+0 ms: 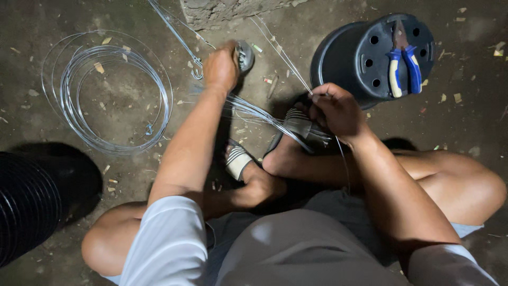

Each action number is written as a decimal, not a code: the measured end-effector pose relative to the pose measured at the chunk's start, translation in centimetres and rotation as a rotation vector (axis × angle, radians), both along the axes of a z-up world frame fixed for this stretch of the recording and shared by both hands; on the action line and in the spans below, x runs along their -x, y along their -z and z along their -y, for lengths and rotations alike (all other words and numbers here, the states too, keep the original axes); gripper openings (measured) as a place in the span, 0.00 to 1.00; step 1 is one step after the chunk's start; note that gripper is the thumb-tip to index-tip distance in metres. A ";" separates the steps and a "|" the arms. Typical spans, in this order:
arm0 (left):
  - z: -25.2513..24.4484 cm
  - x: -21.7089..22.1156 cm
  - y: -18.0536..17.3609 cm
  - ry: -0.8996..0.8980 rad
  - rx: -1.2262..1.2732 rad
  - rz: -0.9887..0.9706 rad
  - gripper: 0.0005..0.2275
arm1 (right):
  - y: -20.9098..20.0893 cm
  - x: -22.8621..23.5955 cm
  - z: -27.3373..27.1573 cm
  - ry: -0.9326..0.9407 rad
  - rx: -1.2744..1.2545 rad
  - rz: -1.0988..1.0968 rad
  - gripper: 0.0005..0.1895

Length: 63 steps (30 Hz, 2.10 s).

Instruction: The person sits on the floor and uses pliers to cut a bundle of metal wire into shorter lengths. The person then picks up a small metal hook and attaches it to the cut wire bundle.

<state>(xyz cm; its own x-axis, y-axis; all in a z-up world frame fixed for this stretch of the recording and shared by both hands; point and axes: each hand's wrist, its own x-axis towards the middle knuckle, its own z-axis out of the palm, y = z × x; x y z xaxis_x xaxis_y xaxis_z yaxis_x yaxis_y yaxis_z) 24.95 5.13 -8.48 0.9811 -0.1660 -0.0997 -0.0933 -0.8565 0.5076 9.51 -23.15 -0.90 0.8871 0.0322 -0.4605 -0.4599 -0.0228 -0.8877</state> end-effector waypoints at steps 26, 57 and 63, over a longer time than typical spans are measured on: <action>-0.4 2.0 1.1 -0.053 0.601 0.075 0.13 | 1.7 -0.1 0.1 0.029 -0.063 -0.080 0.04; -3.1 0.7 8.6 -0.429 1.222 -0.525 0.18 | 3.4 0.3 -0.1 -0.059 0.102 -0.040 0.04; -2.2 1.3 7.7 -0.338 0.964 -0.351 0.17 | 3.0 0.1 -0.3 -0.059 0.078 -0.056 0.04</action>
<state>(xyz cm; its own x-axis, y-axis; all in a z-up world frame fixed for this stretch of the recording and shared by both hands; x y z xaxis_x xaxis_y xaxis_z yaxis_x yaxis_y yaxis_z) 23.69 7.32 -16.15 0.9328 -0.0512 -0.3568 0.3553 -0.0357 0.9341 9.43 -22.83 -3.90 0.8577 0.0458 -0.5121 -0.5043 -0.1196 -0.8552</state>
